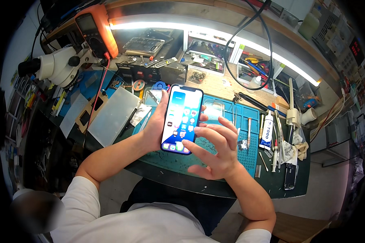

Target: The person tests a smartphone by powering it on and navigating the interface. They then open the device, disconnect the battery, and clean internal components using a cotton swab and liquid solution.

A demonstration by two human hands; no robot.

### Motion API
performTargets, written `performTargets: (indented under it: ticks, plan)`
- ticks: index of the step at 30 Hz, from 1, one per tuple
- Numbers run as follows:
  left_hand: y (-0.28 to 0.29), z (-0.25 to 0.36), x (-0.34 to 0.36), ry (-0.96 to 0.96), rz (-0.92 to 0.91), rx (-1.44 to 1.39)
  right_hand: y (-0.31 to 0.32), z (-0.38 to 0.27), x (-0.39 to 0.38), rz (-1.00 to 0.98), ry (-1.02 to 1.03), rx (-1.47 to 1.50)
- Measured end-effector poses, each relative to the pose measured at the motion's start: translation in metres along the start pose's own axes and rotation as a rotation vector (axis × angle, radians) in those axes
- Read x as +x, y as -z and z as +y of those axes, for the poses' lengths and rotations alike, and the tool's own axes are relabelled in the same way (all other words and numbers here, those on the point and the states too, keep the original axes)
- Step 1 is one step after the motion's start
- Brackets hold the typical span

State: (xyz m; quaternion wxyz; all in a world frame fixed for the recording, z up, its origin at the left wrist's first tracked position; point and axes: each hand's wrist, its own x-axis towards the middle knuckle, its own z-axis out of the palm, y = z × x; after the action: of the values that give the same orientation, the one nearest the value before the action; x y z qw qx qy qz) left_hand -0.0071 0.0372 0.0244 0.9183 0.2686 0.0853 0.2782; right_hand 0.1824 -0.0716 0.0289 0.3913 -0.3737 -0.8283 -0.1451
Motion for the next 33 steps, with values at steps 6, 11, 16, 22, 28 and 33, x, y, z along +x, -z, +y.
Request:
performTargets:
  ticks: [6,11,16,22,28,33]
  plan:
    - [-0.003,0.0,-0.001,0.0,-0.007,0.049,-0.003,0.002,-0.002,0.015,0.007,0.009]
    - [-0.01,-0.002,-0.004,-0.026,-0.002,0.244,-0.003,0.004,-0.001,0.029,-0.037,-0.082]
    - [-0.008,-0.005,-0.004,-0.006,-0.013,0.254,-0.002,0.006,0.001,0.049,-0.092,-0.086]
    - [-0.003,-0.008,-0.003,0.011,-0.002,0.268,-0.005,0.01,0.001,0.064,-0.141,-0.116]
    - [-0.005,-0.008,-0.003,0.011,0.014,0.268,-0.004,0.01,0.0,0.06,-0.15,-0.12]
    - [-0.005,-0.007,-0.002,-0.001,0.044,0.225,-0.006,0.01,0.001,0.049,-0.152,-0.119]
